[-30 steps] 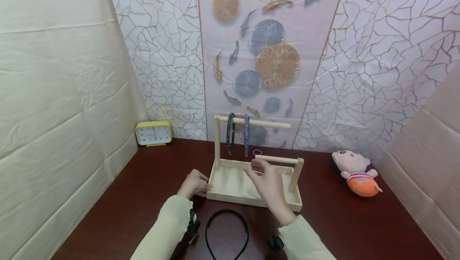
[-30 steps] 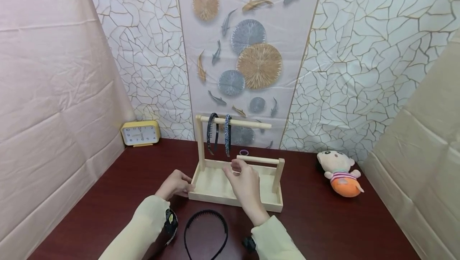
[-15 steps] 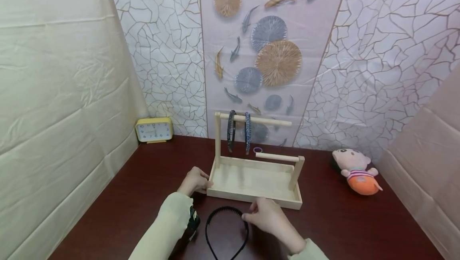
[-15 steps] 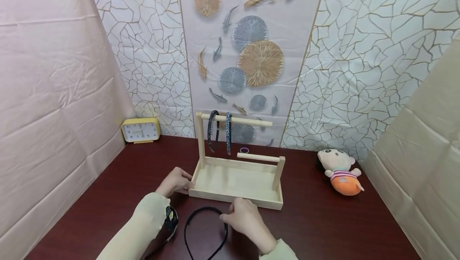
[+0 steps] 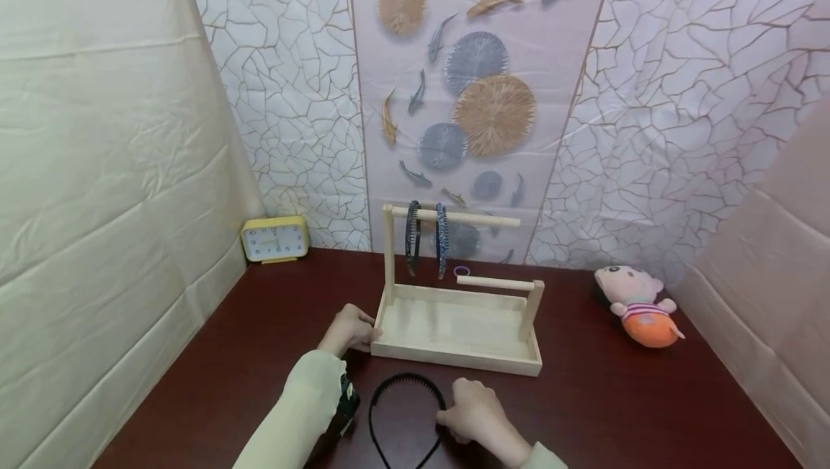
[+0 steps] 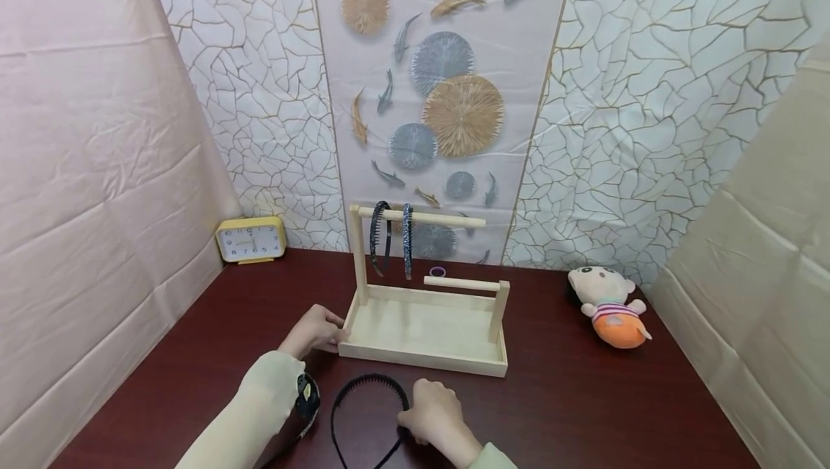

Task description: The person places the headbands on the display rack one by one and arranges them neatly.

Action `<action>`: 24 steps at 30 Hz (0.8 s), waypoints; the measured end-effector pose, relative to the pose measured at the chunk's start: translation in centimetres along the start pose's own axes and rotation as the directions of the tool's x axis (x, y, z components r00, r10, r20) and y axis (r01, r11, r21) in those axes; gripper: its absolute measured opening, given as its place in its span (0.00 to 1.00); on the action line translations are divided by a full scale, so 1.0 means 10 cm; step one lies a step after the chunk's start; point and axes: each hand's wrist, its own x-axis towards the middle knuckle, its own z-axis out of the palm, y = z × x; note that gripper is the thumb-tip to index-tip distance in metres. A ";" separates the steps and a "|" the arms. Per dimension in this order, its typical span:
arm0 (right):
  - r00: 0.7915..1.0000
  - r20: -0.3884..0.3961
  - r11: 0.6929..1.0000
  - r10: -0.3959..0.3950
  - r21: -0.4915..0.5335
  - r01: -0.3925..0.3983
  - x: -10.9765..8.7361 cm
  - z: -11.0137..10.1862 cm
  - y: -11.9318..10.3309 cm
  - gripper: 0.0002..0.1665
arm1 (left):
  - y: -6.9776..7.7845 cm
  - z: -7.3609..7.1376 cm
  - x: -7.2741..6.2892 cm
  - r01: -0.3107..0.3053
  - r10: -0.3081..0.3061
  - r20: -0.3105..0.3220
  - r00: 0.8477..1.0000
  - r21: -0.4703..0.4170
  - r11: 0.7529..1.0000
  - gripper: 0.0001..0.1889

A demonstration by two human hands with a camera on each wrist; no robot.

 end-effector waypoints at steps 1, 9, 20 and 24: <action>1.000 0.002 1.000 0.004 0.009 -0.004 0.01 0.00 0.01 0.15 | -0.01 0.00 0.00 0.001 -0.001 -0.001 1.000 -0.004 1.000 0.19; 0.992 0.115 0.953 -0.042 0.302 0.005 0.01 0.00 0.11 0.11 | -0.05 0.02 0.01 -0.003 0.003 0.001 1.000 -0.008 1.000 0.19; 0.952 0.258 0.758 -0.165 0.650 -0.045 -0.01 -0.02 0.21 0.09 | -0.02 -0.01 0.03 0.002 -0.002 -0.011 1.000 0.030 1.000 0.17; 0.949 0.249 0.703 -0.192 0.710 -0.044 -0.07 -0.04 0.24 0.13 | -0.02 0.00 0.03 -0.009 0.009 -0.010 1.000 0.032 0.999 0.18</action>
